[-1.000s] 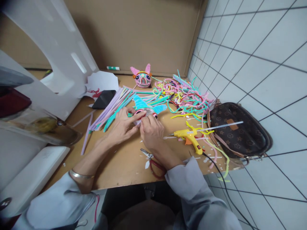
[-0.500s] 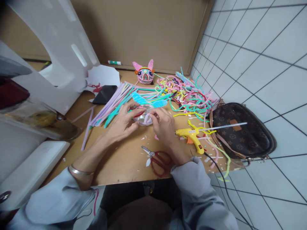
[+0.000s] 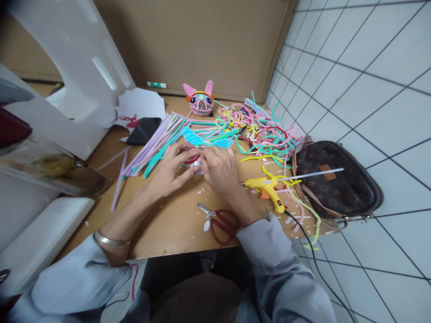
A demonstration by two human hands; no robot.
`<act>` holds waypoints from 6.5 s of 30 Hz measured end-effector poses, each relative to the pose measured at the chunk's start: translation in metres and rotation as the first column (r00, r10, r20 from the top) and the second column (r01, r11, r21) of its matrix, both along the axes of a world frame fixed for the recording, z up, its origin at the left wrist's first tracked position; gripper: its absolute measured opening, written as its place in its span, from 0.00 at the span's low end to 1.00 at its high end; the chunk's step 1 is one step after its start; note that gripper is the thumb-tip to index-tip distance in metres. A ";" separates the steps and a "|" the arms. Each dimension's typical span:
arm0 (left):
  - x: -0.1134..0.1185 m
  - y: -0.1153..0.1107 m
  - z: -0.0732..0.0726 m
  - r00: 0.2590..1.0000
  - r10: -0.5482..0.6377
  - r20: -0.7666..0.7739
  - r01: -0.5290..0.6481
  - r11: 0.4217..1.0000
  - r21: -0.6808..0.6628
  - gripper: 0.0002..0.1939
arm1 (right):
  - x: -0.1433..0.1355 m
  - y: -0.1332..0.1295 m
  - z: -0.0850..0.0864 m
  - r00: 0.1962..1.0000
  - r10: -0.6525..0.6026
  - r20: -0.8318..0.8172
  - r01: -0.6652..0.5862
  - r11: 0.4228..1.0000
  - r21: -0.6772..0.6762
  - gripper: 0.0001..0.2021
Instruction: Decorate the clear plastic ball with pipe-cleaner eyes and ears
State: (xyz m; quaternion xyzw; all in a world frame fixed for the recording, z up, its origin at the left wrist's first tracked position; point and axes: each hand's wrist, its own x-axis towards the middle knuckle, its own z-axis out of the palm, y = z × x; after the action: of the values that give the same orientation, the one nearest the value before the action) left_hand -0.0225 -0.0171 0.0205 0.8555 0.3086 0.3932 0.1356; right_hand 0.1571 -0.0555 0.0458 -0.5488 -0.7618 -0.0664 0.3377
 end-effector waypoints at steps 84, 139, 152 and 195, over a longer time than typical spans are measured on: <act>0.000 0.001 -0.002 0.999 0.049 0.024 -0.051 0.996 0.077 0.18 | 0.007 -0.014 -0.032 0.967 -0.038 -0.253 0.050 0.998 0.042 0.07; 0.001 -0.002 0.003 0.999 0.037 0.027 -0.038 0.999 0.026 0.18 | -0.008 -0.012 -0.039 0.957 -0.179 -0.230 0.205 0.974 0.092 0.03; 0.002 -0.001 0.000 0.999 0.038 0.027 -0.040 0.998 0.058 0.17 | -0.013 -0.009 -0.035 0.930 -0.224 -0.293 0.237 0.971 0.011 0.06; 0.000 -0.002 0.001 0.999 0.038 0.018 -0.038 0.999 -0.001 0.22 | 0.015 -0.001 -0.023 0.949 0.020 -0.315 0.004 0.997 0.073 0.17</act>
State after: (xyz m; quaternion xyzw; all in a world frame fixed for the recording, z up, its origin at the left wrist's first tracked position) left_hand -0.0224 -0.0190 0.0219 0.8458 0.3237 0.4033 0.1313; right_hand 0.1721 -0.0566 0.0228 -0.5367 -0.6974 -0.0040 0.4749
